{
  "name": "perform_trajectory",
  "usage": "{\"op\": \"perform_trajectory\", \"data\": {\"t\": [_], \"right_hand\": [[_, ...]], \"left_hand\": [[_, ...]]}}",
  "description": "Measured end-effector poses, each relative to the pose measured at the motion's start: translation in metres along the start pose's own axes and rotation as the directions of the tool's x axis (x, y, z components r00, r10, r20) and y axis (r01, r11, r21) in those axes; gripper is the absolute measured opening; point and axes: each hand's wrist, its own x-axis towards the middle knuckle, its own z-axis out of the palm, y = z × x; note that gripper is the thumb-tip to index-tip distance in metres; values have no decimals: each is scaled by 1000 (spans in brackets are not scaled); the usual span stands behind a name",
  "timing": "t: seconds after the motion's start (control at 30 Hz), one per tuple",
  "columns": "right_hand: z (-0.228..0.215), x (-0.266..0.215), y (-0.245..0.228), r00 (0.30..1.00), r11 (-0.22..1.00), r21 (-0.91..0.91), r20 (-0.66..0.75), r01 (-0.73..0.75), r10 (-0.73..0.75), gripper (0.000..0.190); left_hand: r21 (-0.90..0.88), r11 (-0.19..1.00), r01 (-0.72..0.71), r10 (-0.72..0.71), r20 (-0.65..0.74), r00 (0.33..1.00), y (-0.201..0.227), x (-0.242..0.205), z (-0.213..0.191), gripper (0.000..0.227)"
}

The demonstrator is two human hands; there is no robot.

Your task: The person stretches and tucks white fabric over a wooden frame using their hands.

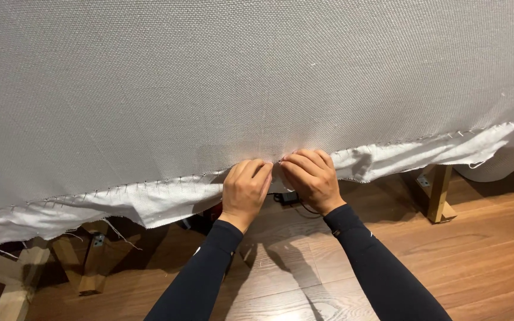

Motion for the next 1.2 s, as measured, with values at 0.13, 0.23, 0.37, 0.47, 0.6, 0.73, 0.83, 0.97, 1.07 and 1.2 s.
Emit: {"op": "perform_trajectory", "data": {"t": [0.13, 0.23, 0.37, 0.47, 0.6, 0.73, 0.83, 0.97, 1.07, 1.2], "right_hand": [[4, -3, 0, 1000, 1000, -8, -14, 6, -6, 21], [5, -4, -1, 999, 1000, -6, -34, -14, 14, 22], [9, -3, -3, 997, 999, -2, -55, -48, 48, 18], [7, -1, -5, 995, 997, 17, -56, -80, 81, 16], [1, 2, -9, 989, 986, 84, -15, -146, 148, 16], [-10, 6, -12, 984, 979, 100, 7, -177, 177, 16], [-20, 6, -18, 956, 916, 271, 61, -294, 288, 16], [-32, 12, -25, 772, 547, 657, 85, -519, 630, 55], [-33, 18, -32, 668, 310, 830, 99, -465, 737, 75], [-24, 19, -51, 695, 434, 777, 7, -456, 719, 83]], "left_hand": [[13, 1000, 0, 0, 0, 1000, 2, 1, 0, 12], [-6, 1000, 4, -4, -17, 1000, 4, 2, 1, 12], [-19, 1000, 12, -13, -51, 999, 7, 6, 0, 9], [-50, 997, 58, -62, -85, 994, 10, 7, 7, 8], [-90, 987, 135, -144, -100, 984, 11, 9, 11, 7], [-89, 982, 167, -173, -75, 982, 10, 8, 16, 7], [-42, 971, 237, -237, 7, 972, 12, 10, 14, 13], [-251, 919, 304, -300, 54, 952, 34, 27, -6, 21], [-612, 731, 302, -298, 112, 948, 65, 29, -7, 46], [-857, 407, 315, -202, 252, 946, 107, 34, -8, 81]]}}
